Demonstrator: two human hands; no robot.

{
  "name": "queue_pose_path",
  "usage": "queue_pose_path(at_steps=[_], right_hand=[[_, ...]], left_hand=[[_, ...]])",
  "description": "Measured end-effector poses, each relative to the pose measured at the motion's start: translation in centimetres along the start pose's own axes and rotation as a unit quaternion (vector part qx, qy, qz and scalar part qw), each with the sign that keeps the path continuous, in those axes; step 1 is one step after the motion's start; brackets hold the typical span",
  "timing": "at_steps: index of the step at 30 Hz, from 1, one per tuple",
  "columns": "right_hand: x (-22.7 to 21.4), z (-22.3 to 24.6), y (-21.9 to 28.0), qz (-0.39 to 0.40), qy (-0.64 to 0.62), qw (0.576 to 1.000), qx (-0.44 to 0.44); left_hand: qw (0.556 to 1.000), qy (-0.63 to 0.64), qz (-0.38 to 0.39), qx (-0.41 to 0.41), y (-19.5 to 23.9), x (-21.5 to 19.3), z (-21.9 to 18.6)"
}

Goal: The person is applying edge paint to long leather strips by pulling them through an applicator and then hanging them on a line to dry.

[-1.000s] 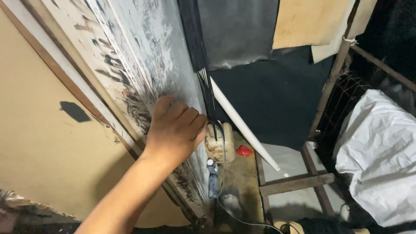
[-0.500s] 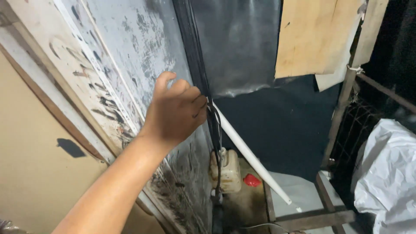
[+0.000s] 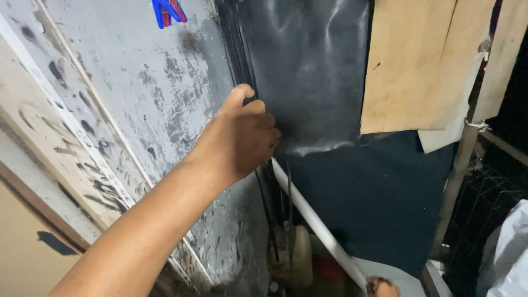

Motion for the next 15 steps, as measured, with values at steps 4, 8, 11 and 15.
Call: queue_pose_path(at_steps=[4,8,11,15], right_hand=[[-20.4,7.8,6.3,-0.287,-0.206,0.891,-0.285],[-37.4,15.7,26.1,-0.46,-0.264,0.715,-0.455],[-43.7,19.3,35.5,-0.52,-0.27,0.603,-0.541],[-46.7,23.5,39.3,-0.525,-0.223,0.564,-0.597]], left_hand=[[0.996,-0.068,0.017,0.054,-3.2,0.5,-1.1],[0.976,-0.009,-0.208,0.062,-5.5,0.3,-2.2],[0.987,0.037,-0.159,0.005,-7.2,-0.3,-2.1],[0.981,0.05,-0.188,-0.007,-8.6,-0.4,-2.2]])
Point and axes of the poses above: each hand's wrist, its own y-axis away from the middle knuckle, its own x-axis out of the palm, z = x × y, the point moved 8 cm from there along -y, towards the middle knuckle, and after that the axes turned 9 degrees about z, right-handed, at the moved point
